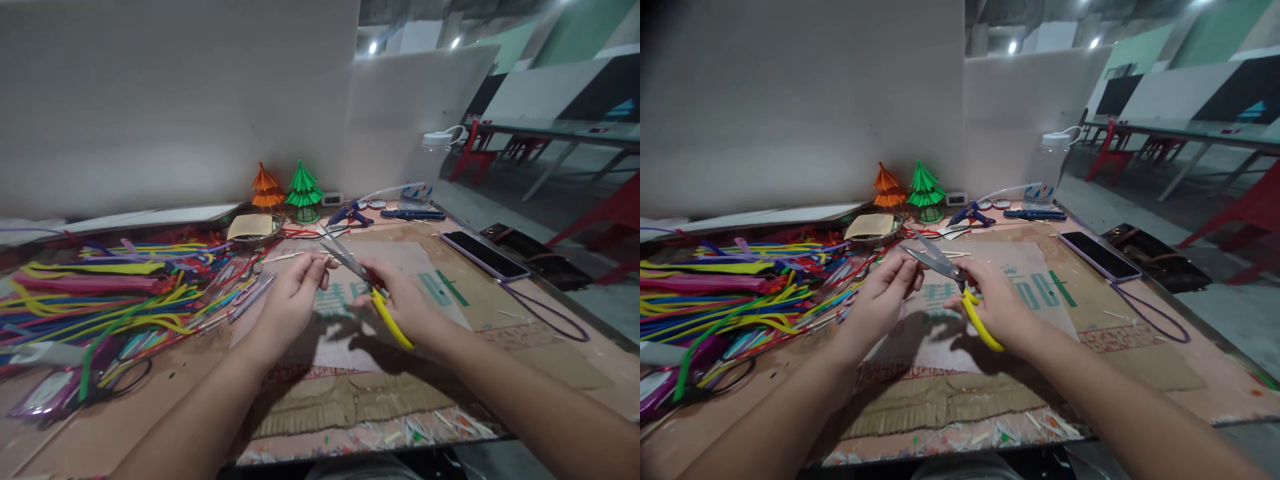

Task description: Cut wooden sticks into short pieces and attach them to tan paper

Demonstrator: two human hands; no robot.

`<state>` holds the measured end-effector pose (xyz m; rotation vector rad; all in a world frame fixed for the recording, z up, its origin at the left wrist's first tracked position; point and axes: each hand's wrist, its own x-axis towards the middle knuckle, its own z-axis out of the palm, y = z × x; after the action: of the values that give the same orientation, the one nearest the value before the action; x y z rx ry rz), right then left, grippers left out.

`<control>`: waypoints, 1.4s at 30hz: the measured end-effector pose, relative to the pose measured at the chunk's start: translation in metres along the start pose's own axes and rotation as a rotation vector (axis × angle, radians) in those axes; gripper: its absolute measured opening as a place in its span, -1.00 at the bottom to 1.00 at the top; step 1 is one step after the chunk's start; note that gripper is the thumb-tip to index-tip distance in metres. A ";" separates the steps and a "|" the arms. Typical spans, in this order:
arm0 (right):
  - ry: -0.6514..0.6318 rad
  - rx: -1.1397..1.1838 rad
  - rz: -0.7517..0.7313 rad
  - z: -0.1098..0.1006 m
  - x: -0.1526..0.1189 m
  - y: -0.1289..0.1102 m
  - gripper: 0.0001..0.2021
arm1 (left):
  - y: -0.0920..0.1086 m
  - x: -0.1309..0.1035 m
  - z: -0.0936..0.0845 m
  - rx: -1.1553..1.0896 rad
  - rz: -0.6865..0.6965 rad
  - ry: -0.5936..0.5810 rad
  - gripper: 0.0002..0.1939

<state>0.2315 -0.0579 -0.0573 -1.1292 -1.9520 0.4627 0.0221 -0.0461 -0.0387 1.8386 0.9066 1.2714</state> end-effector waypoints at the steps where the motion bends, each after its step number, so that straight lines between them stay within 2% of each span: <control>1: -0.001 -0.006 -0.014 0.001 -0.001 0.000 -0.53 | 0.000 0.000 -0.001 0.010 0.006 0.005 -0.70; 5: -0.017 -0.040 -0.026 0.003 -0.001 0.002 -0.54 | 0.001 0.000 -0.003 0.061 0.028 0.008 -0.66; 10: -0.010 -0.104 -0.084 0.001 -0.001 0.005 -0.53 | -0.001 0.002 -0.005 0.097 0.117 -0.005 -0.79; 17: -0.046 -0.144 -0.117 -0.003 -0.003 -0.001 -0.51 | 0.001 0.003 -0.005 0.144 0.189 -0.034 -0.79; 28: -0.054 -0.197 -0.134 -0.005 -0.002 -0.003 -0.48 | 0.001 0.000 -0.005 0.122 0.099 -0.046 -0.73; 42: -0.041 -0.191 -0.136 -0.005 -0.004 -0.003 -0.40 | 0.000 -0.001 0.000 0.072 0.105 -0.036 -0.73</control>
<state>0.2343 -0.0630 -0.0542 -1.1024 -2.1277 0.2325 0.0216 -0.0463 -0.0391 1.9823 0.8566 1.2800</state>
